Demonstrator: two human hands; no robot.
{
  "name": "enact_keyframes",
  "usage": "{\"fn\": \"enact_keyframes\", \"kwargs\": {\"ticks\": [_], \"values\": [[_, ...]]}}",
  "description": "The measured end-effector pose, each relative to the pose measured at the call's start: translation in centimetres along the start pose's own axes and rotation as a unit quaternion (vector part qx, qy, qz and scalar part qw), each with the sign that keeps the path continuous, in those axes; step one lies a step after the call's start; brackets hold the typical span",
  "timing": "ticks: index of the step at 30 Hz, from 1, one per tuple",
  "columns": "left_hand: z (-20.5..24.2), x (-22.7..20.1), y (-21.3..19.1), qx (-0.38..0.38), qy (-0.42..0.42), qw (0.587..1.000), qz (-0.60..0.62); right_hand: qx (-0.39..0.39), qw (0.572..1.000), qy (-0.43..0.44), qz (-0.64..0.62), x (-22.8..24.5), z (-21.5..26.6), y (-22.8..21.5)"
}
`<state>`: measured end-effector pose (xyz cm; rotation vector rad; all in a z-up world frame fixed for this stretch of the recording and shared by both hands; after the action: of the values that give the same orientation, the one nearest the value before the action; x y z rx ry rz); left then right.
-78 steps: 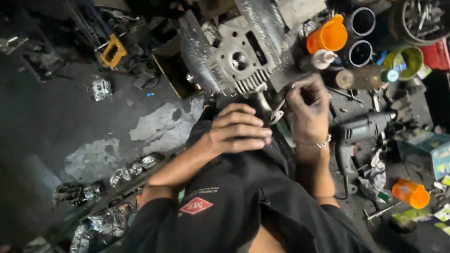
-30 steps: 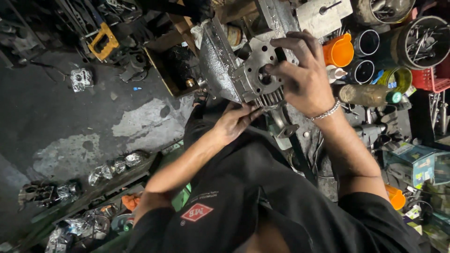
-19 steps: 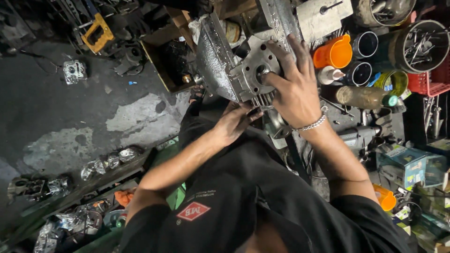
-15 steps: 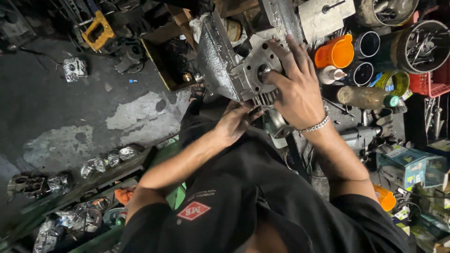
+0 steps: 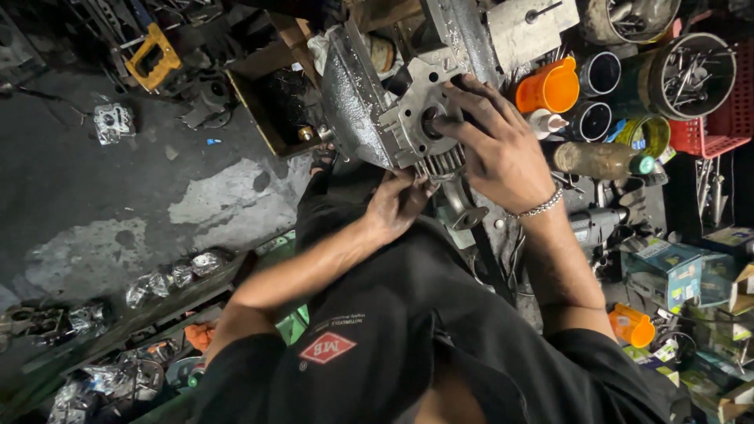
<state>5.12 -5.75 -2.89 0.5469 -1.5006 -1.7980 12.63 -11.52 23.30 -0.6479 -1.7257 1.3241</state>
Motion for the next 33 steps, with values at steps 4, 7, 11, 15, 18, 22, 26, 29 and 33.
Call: {"fn": "enact_keyframes", "kwargs": {"ticks": [4, 7, 11, 15, 18, 22, 26, 29, 33], "values": [[0.1, -0.1, 1.0, 0.019, -0.021, 1.000, -0.009, -0.008, 1.000, 0.018, 0.020, 0.5, 0.1, -0.2], [0.1, 0.0, 0.8, -0.003, -0.059, 0.998, -0.017, -0.003, 0.997, 0.012, 0.072, 1.2, 0.3, -0.1], [0.3, 0.0, -0.1, -0.023, -0.066, 0.996, -0.051, 0.033, 0.995, 0.007, 0.094, 1.5, 0.5, 0.3], [0.2, -0.1, -0.2, 0.026, -0.029, 0.999, -0.025, 0.022, 0.997, 0.020, 0.072, 0.9, 0.6, 0.1], [0.2, 0.3, -0.5, 0.033, -0.015, 0.999, -0.004, 0.031, 0.996, 0.032, 0.075, 0.5, 0.6, 0.2], [-0.2, 0.2, -0.5, 0.019, -0.031, 0.999, -0.001, -0.002, 0.997, 0.040, 0.067, 0.8, 0.7, 0.1], [0.2, 0.5, -0.5, 0.000, -0.050, 0.999, -0.006, 0.029, 0.989, 0.040, 0.140, 1.3, 1.1, 0.8], [0.5, 0.4, -0.4, 0.004, -0.047, 0.999, -0.022, 0.030, 0.994, 0.031, 0.098, 1.3, 1.0, 0.9], [0.4, 0.2, 0.2, 0.015, -0.023, 1.000, -0.015, 0.017, 0.997, 0.044, 0.063, 0.6, 0.8, 0.2]]}}
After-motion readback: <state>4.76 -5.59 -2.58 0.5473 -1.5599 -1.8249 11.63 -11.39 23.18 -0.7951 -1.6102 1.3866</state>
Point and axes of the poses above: each hand's wrist, its own z-axis away from the middle knuckle, its own y-axis out of the palm, x = y × z, the point moved 7 cm from there along -z, towards the middle knuckle, and after that the axes turned 7 degrees about -y, right-handed, at the moved point
